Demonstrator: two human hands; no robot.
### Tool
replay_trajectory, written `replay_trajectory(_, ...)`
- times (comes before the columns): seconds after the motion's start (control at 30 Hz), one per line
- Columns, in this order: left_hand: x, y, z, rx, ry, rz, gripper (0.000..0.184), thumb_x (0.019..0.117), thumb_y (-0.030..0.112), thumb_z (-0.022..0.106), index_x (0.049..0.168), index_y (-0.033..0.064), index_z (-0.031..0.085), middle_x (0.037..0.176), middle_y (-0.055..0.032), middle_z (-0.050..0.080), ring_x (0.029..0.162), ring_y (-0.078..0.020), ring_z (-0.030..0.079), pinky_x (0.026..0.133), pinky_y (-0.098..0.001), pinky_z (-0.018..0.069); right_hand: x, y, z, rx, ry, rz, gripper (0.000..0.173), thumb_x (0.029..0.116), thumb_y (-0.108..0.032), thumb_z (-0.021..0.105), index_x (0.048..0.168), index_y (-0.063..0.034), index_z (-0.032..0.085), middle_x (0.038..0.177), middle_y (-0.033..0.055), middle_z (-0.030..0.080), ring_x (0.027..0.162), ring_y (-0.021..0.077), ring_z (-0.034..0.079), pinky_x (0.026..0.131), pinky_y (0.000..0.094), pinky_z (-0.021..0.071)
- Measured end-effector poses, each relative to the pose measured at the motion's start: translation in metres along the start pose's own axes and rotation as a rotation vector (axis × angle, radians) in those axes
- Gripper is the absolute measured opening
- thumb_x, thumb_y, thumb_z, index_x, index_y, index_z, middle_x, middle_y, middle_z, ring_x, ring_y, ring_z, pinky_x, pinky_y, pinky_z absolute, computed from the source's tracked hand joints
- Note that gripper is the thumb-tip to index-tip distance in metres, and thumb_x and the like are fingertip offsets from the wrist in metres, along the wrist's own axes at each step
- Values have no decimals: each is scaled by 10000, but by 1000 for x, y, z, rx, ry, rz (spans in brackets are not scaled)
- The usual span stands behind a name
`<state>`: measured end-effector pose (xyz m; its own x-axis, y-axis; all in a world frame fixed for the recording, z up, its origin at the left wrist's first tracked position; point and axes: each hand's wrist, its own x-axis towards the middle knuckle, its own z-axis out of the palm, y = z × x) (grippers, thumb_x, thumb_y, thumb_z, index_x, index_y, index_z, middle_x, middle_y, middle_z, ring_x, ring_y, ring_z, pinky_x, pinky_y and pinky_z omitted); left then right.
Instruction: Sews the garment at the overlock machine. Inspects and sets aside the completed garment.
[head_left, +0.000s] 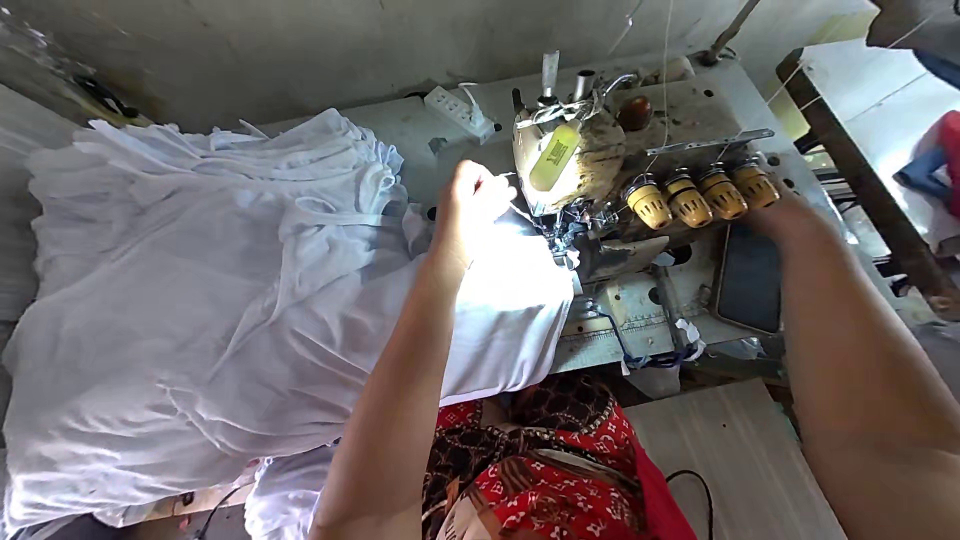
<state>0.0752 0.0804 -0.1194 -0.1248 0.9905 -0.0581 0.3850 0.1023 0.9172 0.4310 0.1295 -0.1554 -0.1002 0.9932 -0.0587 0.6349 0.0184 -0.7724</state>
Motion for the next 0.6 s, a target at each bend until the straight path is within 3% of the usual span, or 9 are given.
replay_trajectory(0.07, -5, 5, 4, -134, -10, -59, 204, 1006, -12, 560, 1205, -31, 519, 961, -90, 724, 741, -57, 674, 697, -234, 560, 2, 0, 0, 5, -3, -13, 415, 1067, -42, 387, 1465, 69, 420, 1496, 240, 460, 1399, 203, 435, 1177, 313, 309)
replay_trajectory(0.1, -8, 5, 11, -124, 5, -24, 176, 1034, 8, 498, 1205, -30, 509, 872, -54, 692, 638, -22, 589, 615, -203, 501, 2, 1, 2, 31, 19, -2, 408, 1074, -49, 372, 1462, 64, 424, 1488, 222, 468, 1386, 170, 441, 1168, 284, 317)
replay_trajectory(0.17, -14, 4, 16, 19, 12, 89, 215, 1050, 46, 491, 1223, -63, 558, 889, -76, 659, 737, -60, 574, 717, -239, 489, 0, 5, 9, 61, 77, 32, 411, 1082, -61, 322, 1471, 42, 406, 1463, 175, 476, 1343, 95, 455, 1132, 222, 340)
replay_trajectory(0.23, -13, -10, 11, 190, -65, 272, 184, 1021, 75, 560, 1133, -55, 627, 997, -140, 691, 932, -140, 658, 871, -313, 531, -3, 17, 14, -42, 150, 41, 399, 1064, -25, 400, 1444, 83, 462, 1459, 259, 506, 1361, 253, 495, 1158, 384, 355)
replay_trajectory(0.3, 1, -49, 2, 349, -122, 609, 201, 892, 148, 636, 1002, -3, 711, 922, -115, 716, 849, -138, 669, 756, -310, 527, -4, 33, 16, -135, 173, 33, 360, 1040, -7, 491, 1386, 84, 529, 1397, 295, 549, 1322, 374, 531, 1127, 544, 382)
replay_trajectory(0.33, 7, -62, -1, 423, -141, 712, 208, 866, 217, 645, 952, 47, 728, 887, -77, 714, 806, -121, 659, 709, -296, 520, -4, 37, 19, -123, 166, 13, 388, 1041, -28, 493, 1421, 53, 503, 1414, 264, 542, 1334, 349, 524, 1136, 522, 383)
replay_trajectory(0.37, 4, -60, -3, 496, -165, 720, 189, 873, 250, 655, 896, 76, 725, 861, -63, 703, 792, -140, 661, 693, -319, 523, -5, 37, 22, -98, 157, -15, 452, 1042, -74, 469, 1488, -8, 437, 1449, 188, 524, 1355, 245, 509, 1155, 415, 389)
replay_trajectory(0.5, -23, -6, 0, 621, -148, 461, 198, 937, 197, 673, 858, 20, 712, 904, -153, 670, 894, -318, 682, 734, -522, 529, -20, 35, 29, 283, 269, 23, 485, 1075, -156, 411, 1554, -93, 361, 1492, 86, 495, 1340, 121, 508, 1125, 328, 419)
replay_trajectory(0.6, -26, -6, -20, 655, -14, 456, 154, 962, 155, 630, 929, 40, 728, 943, -150, 687, 898, -311, 689, 753, -516, 545, -59, 43, 44, 425, 649, -61, 455, 1086, -275, 382, 1423, 26, 437, 1318, 98, 571, 1107, 123, 625, 926, 310, 545)
